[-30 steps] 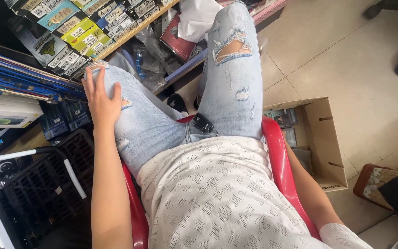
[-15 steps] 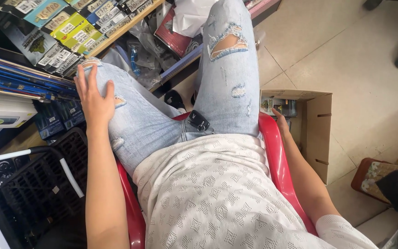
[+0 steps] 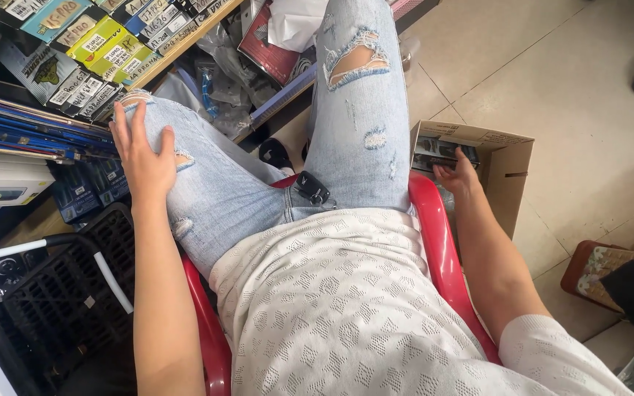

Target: The person sits on a stool and organizes small items on their lap. They handle a black card, white paper sheets, and a small box, placing them into a cardboard box on the floor.

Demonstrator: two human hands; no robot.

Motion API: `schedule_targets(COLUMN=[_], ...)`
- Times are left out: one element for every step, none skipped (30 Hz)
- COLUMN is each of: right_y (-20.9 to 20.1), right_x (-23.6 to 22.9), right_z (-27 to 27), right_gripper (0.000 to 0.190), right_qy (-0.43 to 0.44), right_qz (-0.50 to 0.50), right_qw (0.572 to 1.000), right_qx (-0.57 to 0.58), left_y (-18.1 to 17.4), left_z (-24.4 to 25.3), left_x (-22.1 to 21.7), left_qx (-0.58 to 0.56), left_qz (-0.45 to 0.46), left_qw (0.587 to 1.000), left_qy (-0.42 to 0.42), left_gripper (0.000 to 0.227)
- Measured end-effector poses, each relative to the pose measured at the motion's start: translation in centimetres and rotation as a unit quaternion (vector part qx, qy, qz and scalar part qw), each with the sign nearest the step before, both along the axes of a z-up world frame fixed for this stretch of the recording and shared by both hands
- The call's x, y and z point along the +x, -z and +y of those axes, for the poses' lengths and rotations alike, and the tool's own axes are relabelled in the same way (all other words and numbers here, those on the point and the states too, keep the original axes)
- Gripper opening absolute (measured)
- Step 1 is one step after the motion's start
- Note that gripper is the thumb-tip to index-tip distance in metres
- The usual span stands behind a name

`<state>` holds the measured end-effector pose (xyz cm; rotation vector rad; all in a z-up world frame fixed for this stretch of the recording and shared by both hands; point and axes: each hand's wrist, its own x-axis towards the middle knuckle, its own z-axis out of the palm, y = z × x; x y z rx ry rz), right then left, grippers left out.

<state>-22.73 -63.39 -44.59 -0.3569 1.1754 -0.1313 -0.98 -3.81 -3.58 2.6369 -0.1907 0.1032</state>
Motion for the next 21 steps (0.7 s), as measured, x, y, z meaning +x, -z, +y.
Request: schedule_targets(right_y=[-0.8, -1.6, -0.8, -0.1, 0.6, -0.5, -1.6, -2.6, -4.3, -6.1, -8.0, -9.3, -10.6, -11.9, -13.7, -15.5, -17.3, -20.9, -24.6, -28.2, -31.8], right_x=[-0.1, -0.1, -0.4, -0.7, -1.0, -1.7, -2.4, -3.2, -4.1, -4.9, -5.6, -6.2, -6.9, -7.5, -8.0, -8.1, -8.2, -7.3, -6.4, -5.1, -3.1], right_z=[0.2, 0.4, 0.5, 0.5, 0.6, 0.8, 1.0, 1.2, 1.7, 2.0, 2.5, 2.3, 2.1, 1.9, 1.8, 1.6, 1.5, 2.5, 3.6, 4.8, 6.4], right_gripper=[0.08, 0.081, 0.081, 0.073, 0.065, 0.065, 0.062, 0.059, 0.059, 0.059, 0.059, 0.059, 0.059, 0.059, 0.059, 0.057, 0.055, 0.055, 0.055, 0.056, 0.056], right_qy=[-0.015, -0.029, -0.03, -0.024, -0.018, -0.018, -0.021, -0.023, -0.023, -0.007, 0.009, 0.01, 0.035, 0.059, 0.06, 0.064, 0.068, 0.067, 0.076, 0.082, 0.08], right_qz=[0.014, 0.028, 0.027, 0.034, 0.041, 0.042, 0.039, 0.036, 0.036, 0.033, 0.029, 0.029, 0.018, 0.006, 0.005, -0.03, -0.065, -0.07, -0.113, -0.16, -0.169], right_qw=[1.0, 0.999, 0.999, 0.998, 0.998, 0.997, 0.997, 0.997, 0.997, 0.997, 0.997, 0.996, 0.996, 0.994, 0.994, 0.991, 0.987, 0.987, 0.978, 0.966, 0.965], right_qx=[-0.013, -0.027, -0.028, -0.041, -0.054, -0.055, -0.057, -0.057, -0.058, -0.068, -0.077, -0.079, -0.085, -0.092, -0.095, -0.111, -0.127, -0.13, -0.158, -0.184, -0.185], left_y=[0.0, 0.0, -0.2, -0.3, -0.5, -0.6, -0.7, -0.8, -0.6, -0.6, -0.5, -0.3, -0.1, 0.1, 0.2, 0.1, 0.0, 1.0, 2.0, 2.7, 2.1], left_z=[0.0, -0.1, -0.1, -0.2, -0.2, -0.2, -0.3, -0.3, 0.0, 0.2, 0.5, 0.5, 0.5, 0.5, -0.2, -0.9, -1.5, -2.1, -2.6, -3.0, -4.7], left_x=[-0.1, -0.1, -0.2, -0.2, -0.2, -0.2, -0.2, -0.2, -0.1, 0.1, 0.3, 0.6, 0.9, 1.1, 1.0, 1.1, 1.2, 1.8, 2.4, 3.2, 2.6], left_qx=[-0.003, -0.006, -0.006, -0.008, -0.01, -0.011, -0.011, -0.011, -0.012, -0.014, -0.017, -0.019, -0.018, -0.018, -0.02, -0.038, -0.055, -0.059, -0.101, -0.14, -0.142], left_qz=[0.001, 0.0, 0.0, 0.002, 0.005, 0.005, 0.007, 0.009, 0.008, 0.011, 0.014, 0.013, 0.009, 0.005, 0.005, -0.069, -0.142, -0.147, -0.212, -0.279, -0.288], left_qw=[1.0, 1.0, 1.0, 1.0, 1.0, 1.0, 1.0, 1.0, 1.0, 1.0, 1.0, 1.0, 1.0, 1.0, 1.0, 0.997, 0.988, 0.987, 0.971, 0.947, 0.944], left_qy=[0.0, 0.001, 0.0, -0.001, -0.002, -0.002, -0.001, 0.001, 0.001, 0.003, 0.005, 0.006, -0.007, -0.02, -0.019, -0.008, 0.004, 0.003, 0.039, 0.074, 0.071], left_gripper=[0.056, 0.056, 0.056, 0.056, 0.055, 0.055, 0.055, 0.055, 0.055, 0.056, 0.057, 0.057, 0.056, 0.055, 0.055, 0.046, 0.037, 0.037, 0.031, 0.026, 0.026])
